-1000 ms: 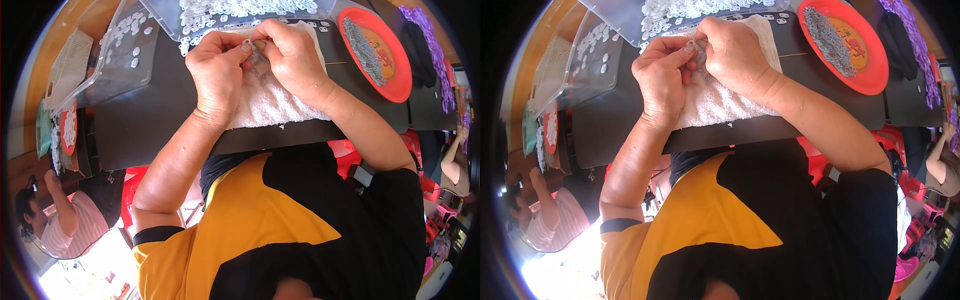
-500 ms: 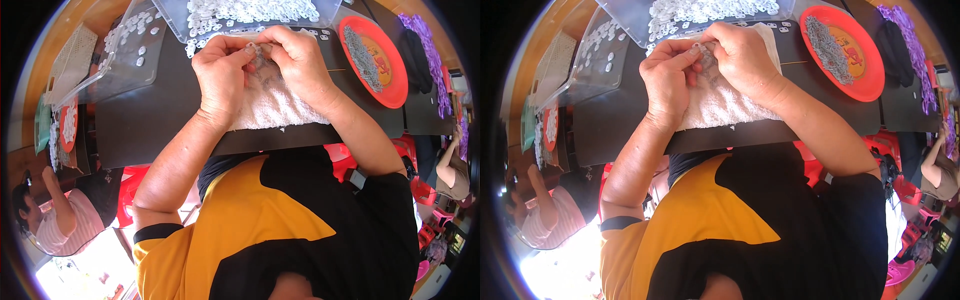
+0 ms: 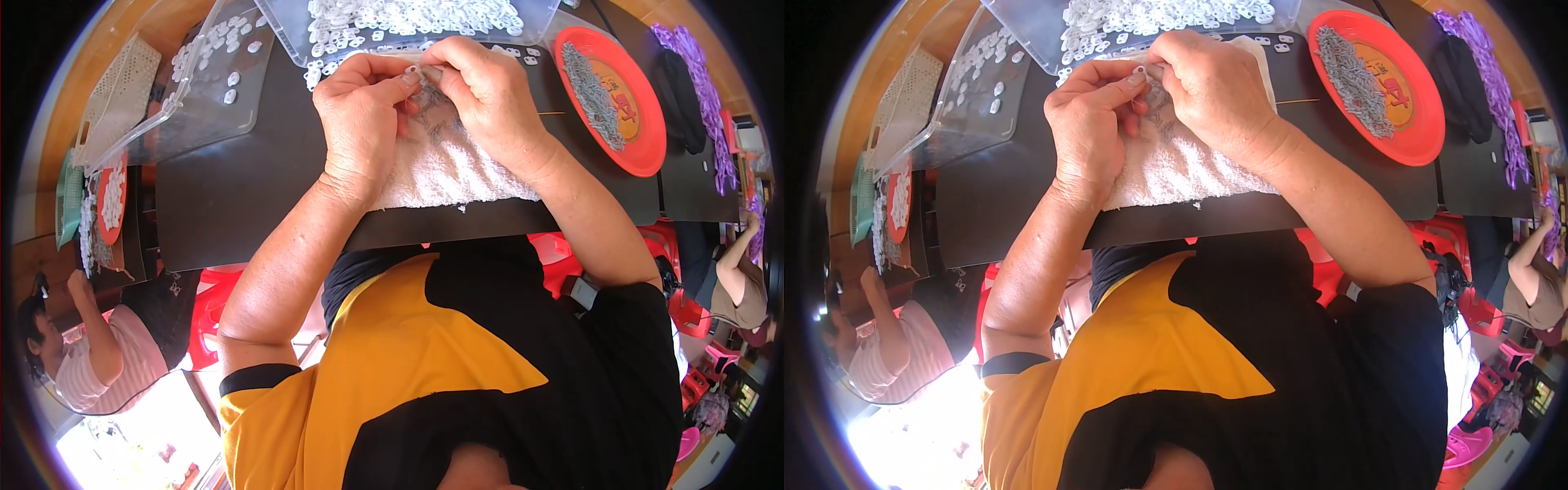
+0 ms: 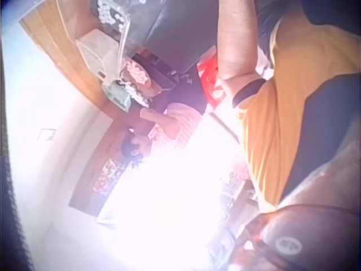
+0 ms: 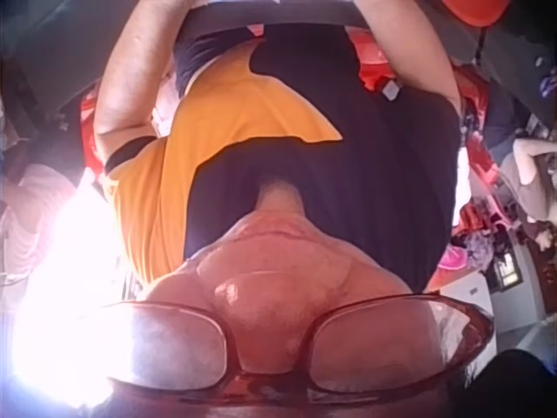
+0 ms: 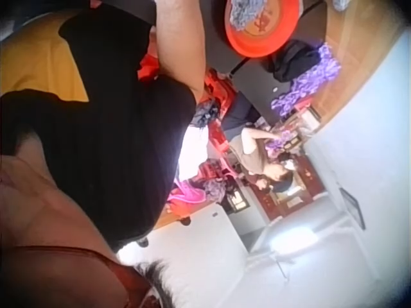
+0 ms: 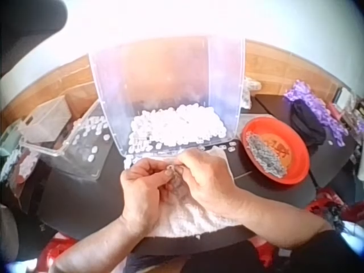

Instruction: Handling and inspecting small white plastic components on a workbench.

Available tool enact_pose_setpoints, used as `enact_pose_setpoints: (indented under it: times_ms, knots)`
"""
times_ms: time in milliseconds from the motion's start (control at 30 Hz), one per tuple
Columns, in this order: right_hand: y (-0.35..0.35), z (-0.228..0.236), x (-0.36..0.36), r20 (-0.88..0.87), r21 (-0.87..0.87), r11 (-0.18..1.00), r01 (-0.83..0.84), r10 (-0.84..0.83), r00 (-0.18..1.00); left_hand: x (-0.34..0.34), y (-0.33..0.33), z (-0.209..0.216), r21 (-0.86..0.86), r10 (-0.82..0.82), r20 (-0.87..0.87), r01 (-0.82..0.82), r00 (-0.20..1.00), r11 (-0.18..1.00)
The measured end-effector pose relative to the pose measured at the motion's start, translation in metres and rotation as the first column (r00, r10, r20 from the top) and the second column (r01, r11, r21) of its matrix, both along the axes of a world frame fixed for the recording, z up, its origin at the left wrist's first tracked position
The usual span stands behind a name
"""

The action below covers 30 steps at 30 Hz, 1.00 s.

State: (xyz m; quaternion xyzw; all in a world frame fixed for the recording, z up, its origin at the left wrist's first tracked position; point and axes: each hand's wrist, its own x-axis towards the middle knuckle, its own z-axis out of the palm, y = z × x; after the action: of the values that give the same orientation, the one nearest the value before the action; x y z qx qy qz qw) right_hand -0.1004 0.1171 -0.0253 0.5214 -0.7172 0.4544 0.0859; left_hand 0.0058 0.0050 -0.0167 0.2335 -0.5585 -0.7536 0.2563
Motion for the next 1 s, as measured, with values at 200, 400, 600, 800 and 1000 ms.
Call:
enact_pose_setpoints:
  times_ms: [200,400,600,800,1000]
  knots:
    - [-0.001,-0.001,-0.001,-0.027,0.033,0.999,0.005,-0.004,1.0,0.001,0.001,0.0,-0.004,-0.011,-0.007,0.011,1.0,1.0]
    - [0.0,0.006,0.0,0.213,0.013,0.999,-0.036,0.032,0.976,0.002,0.004,0.002,-0.054,-0.012,-0.036,0.01,0.999,0.998]
    - [0.002,0.012,0.001,0.504,0.014,0.995,-0.094,0.074,0.861,0.003,0.004,0.003,-0.058,-0.036,-0.082,0.031,0.996,0.998]
    - [-0.001,0.01,0.004,0.474,-0.029,0.995,-0.096,0.099,0.875,0.004,0.004,0.007,-0.025,-0.031,-0.1,0.028,0.995,0.999]
    - [-0.001,0.01,0.004,0.505,-0.033,0.995,-0.091,0.095,0.858,0.004,0.003,0.008,0.021,-0.053,-0.084,0.055,0.995,0.998]
